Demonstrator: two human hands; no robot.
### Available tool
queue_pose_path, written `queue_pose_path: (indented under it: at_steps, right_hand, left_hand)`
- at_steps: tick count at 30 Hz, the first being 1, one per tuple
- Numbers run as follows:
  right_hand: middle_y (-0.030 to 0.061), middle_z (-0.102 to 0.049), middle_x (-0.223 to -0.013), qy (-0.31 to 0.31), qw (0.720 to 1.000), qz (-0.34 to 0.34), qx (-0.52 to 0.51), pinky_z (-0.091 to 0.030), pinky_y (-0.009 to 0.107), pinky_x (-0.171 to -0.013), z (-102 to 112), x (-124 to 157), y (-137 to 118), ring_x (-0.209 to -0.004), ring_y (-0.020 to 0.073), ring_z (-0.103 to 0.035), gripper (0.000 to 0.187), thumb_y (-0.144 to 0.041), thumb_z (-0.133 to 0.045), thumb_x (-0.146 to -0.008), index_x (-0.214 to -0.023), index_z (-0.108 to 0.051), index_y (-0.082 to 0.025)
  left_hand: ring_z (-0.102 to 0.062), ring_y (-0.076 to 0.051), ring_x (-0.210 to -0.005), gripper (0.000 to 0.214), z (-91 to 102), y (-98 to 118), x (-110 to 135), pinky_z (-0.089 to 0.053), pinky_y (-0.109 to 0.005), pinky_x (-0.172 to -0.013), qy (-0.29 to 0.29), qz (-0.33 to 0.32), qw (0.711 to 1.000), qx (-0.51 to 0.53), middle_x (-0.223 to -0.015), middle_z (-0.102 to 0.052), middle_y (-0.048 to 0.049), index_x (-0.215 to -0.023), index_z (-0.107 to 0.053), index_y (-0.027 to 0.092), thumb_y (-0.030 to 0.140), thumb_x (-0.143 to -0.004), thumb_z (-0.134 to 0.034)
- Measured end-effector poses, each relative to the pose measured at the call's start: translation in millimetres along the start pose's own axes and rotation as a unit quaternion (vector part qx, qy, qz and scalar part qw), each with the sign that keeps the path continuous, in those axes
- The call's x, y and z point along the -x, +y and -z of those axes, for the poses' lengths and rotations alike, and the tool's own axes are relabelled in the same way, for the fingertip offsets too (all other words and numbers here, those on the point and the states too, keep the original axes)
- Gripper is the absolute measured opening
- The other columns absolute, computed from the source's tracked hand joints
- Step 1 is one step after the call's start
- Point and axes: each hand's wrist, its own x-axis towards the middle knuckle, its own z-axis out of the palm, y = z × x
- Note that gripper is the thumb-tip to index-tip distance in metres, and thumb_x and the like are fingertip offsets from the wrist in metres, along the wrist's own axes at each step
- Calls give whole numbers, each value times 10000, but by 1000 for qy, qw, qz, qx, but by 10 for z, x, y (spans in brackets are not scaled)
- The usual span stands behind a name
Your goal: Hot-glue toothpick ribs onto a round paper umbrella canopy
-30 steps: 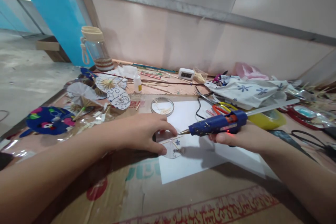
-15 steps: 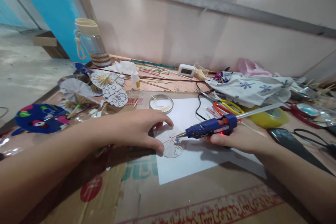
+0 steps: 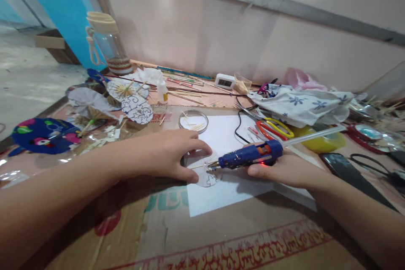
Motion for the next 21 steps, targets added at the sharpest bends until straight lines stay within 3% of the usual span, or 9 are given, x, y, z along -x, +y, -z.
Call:
queue_pose_path:
  at_steps: [4, 13, 21]
  right_hand:
    - [115, -848, -945, 4, 1000, -8, -7, -663, 528, -804, -4, 14, 9, -912, 412, -781, 595, -777, -769, -688, -983, -877, -272]
    - [56, -835, -878, 3, 999, 22, 49, -612, 464, -652, -57, -4, -45, -778, 343, -755, 505, -753, -735, -727, -959, -876, -327]
    - [56, -826, -845, 40, 999, 28, -16, -634, 464, -681, 6, -30, 25, -825, 368, -769, 495, -751, -788, -703, -942, -880, -328]
  left_hand:
    - [-650, -272, -1124, 624, 16, -25, -14, -482, -320, -889, -9, -4, 1000, 5, -1273, -678, -45, -1438, -646, 394, 536, -848, -787]
    - [-659, -250, -1078, 567, -7, -28, -4, -478, -316, -881, 3, -13, 1000, 25, -1218, -691, -39, -1400, -666, 352, 539, -873, -765]
    - [-643, -268, -1163, 655, -12, -27, -16, -477, -327, -945, -9, 9, 999, 34, -1290, -675, -46, -1438, -637, 338, 514, -834, -822]
